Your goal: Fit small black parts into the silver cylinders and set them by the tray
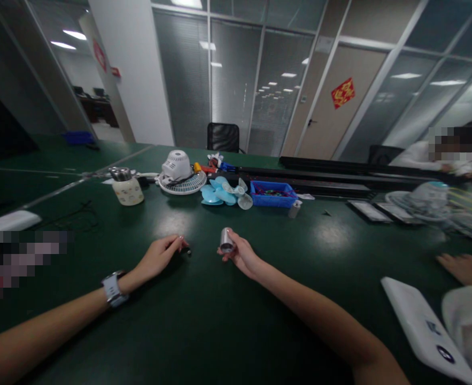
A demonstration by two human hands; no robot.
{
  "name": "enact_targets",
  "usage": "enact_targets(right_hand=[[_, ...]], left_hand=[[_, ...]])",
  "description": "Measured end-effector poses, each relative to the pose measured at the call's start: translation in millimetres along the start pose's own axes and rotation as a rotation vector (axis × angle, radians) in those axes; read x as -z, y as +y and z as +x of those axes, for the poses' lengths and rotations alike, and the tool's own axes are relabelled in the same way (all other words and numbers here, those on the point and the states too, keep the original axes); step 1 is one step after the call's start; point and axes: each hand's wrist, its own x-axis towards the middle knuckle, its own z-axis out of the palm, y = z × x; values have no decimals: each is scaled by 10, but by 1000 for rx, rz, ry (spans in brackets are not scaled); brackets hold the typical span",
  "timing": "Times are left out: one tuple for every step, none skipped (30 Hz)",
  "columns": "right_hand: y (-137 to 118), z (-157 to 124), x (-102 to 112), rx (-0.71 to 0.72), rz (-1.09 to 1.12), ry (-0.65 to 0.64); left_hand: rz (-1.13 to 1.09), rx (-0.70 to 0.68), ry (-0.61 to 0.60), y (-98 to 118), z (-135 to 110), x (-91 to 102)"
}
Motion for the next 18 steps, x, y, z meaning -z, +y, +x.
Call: enact_targets(right_hand=[[17,6,-2,19,-29,13],[37,17,0,41,-61,31],[57,33,11,67,-98,53],[74,56,36,98,-140,85],[84,85,77,134,-185,126],[84,121,138,176,-234,180],[73,161,220,220,-284,243],[51,206,321,265,-335,313],[18,255,439,307,-389,384],[-23,306,570,342,-445,454],[-68,359,706,366,-501,519],[-115,412,843,381,-556,582],[-159,466,974,386,-608,640],[-198,519,1094,385,-655,693],[-229,573,1200,380,-699,736],[-252,625,1290,371,-739,770],[-266,675,1364,359,-776,795],[-274,722,1424,344,-810,812]], left_hand=[[1,-3,-1,-9,1,-2],[2,-6,-2,-18,3,-4],[3,-8,-3,-25,4,-6],[4,-9,-5,-29,4,-7],[5,-9,-6,-30,4,-7],[7,-8,-7,-27,3,-7],[8,-7,-8,-22,1,-7],[9,-5,-9,-15,-1,-7],[9,-3,-9,-8,-3,-6],[8,-2,-10,-1,-4,-5],[6,-1,-11,4,-5,-4],[4,-1,-12,6,-6,-3],[1,-1,-13,6,-5,-2],[-2,0,-14,5,-4,-1],[-4,1,-15,1,-2,-1],[-6,3,-15,-2,0,-1],[-7,6,-15,-5,1,-2],[-7,10,-15,-7,2,-3]])
